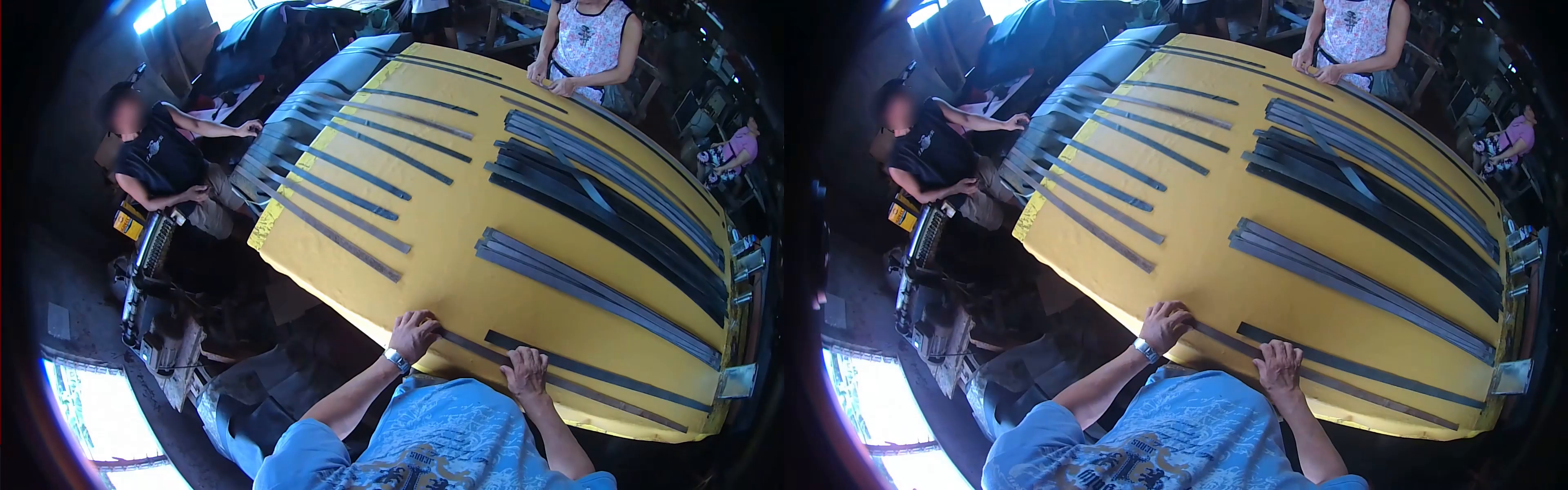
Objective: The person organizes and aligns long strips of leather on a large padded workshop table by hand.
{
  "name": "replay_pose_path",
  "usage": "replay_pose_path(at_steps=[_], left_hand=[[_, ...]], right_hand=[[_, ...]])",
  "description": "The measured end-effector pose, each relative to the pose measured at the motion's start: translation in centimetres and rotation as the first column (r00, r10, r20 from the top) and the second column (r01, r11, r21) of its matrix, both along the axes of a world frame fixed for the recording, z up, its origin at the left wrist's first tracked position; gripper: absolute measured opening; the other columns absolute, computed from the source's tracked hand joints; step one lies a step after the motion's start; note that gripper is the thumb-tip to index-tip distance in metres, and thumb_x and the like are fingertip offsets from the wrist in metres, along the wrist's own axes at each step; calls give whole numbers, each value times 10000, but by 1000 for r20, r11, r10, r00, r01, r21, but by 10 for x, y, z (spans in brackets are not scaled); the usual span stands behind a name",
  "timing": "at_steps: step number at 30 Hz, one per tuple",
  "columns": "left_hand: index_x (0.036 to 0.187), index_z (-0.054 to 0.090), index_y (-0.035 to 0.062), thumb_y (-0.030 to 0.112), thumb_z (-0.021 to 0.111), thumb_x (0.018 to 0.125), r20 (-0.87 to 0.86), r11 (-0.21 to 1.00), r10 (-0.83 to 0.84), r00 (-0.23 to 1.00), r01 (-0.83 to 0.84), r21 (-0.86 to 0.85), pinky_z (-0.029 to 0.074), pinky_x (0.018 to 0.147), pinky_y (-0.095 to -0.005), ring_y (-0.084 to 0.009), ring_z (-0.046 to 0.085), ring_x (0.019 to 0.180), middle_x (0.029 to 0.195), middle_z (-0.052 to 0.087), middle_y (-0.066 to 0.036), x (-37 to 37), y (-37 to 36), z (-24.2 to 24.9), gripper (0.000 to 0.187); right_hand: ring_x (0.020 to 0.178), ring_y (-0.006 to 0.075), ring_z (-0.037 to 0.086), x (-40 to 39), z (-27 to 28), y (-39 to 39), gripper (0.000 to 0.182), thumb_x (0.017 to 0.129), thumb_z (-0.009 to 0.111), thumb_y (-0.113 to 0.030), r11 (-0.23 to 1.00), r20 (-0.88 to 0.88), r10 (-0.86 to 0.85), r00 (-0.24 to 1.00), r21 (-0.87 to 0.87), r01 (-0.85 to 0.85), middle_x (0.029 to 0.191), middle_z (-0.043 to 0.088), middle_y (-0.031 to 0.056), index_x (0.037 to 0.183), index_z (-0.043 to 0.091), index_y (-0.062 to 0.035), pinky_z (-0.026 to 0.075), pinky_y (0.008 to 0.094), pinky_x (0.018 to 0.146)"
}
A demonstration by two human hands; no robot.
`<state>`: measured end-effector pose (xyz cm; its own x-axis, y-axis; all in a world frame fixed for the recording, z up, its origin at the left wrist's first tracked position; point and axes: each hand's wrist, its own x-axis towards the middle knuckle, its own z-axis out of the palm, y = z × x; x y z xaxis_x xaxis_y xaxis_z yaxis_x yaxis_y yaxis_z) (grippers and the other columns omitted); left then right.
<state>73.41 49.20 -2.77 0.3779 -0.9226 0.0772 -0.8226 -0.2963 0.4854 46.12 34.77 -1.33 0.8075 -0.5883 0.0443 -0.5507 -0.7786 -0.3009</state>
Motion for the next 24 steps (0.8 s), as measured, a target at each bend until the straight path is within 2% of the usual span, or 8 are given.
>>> replay_pose_path(at_steps=[6,9,11,12,15,16,19,24], left_hand=[[955,669,177,353,662,832,-6,999,-31,1000,30,-32,433,875,-426,-250,524,1068,1108,579,-8,5,0,-1,215],[912,659,145,359,645,860,23,996,-57,998,58,-63,466,807,-431,-261,575,964,1024,605,-33,6,-2,-1,222],[891,643,113,343,632,883,-201,998,13,979,0,65,493,706,-424,-294,611,825,889,618,-77,6,-5,-3,230],[896,644,89,318,631,891,-230,1000,15,973,-20,-20,502,643,-418,-328,617,744,816,621,-108,4,-6,2,229],[899,650,74,264,650,884,-271,996,35,962,-57,-74,511,655,-407,-323,628,767,836,630,-119,2,-9,8,190],[914,656,57,207,678,864,-357,986,35,933,-90,-137,516,647,-387,-314,636,752,854,637,-133,0,-9,9,159],[962,649,21,54,684,840,-474,979,152,867,-197,-46,533,668,-336,-256,668,775,868,654,-128,-3,-6,17,131],[1034,643,38,-9,661,844,-664,940,271,697,-340,27,533,761,-262,-131,652,837,870,664,-42,-8,7,22,197]], right_hand=[[994,246,515,-2,-7,6,345,747,739,-277,1000,-28,7,1000,11,-7,1029,544,49,1022,570,-153,352,447,834],[986,254,529,-1,-3,6,340,727,747,-243,1000,16,-5,1000,-4,5,1015,551,54,1011,586,-147,365,435,810],[971,257,531,-5,-1,5,326,729,744,-239,1000,9,-3,1000,15,3,995,548,53,998,586,-148,370,434,799],[971,257,531,-12,-2,6,326,729,744,-239,1000,10,-9,1000,13,8,995,548,53,998,586,-148,370,434,799],[970,261,532,-34,-7,1,308,729,738,-223,1000,31,0,1000,13,-1,987,551,56,985,585,-148,372,432,800],[972,263,533,-45,-8,-1,298,729,730,-210,1000,29,-3,1000,26,3,986,554,56,981,584,-148,374,433,804],[978,265,534,-88,-8,-7,278,732,713,-183,999,17,-28,999,38,27,986,559,57,975,583,-147,376,436,816],[999,273,523,-169,-11,-27,230,749,677,-141,987,-30,-161,986,15,162,989,560,59,956,577,-141,366,443,853]])
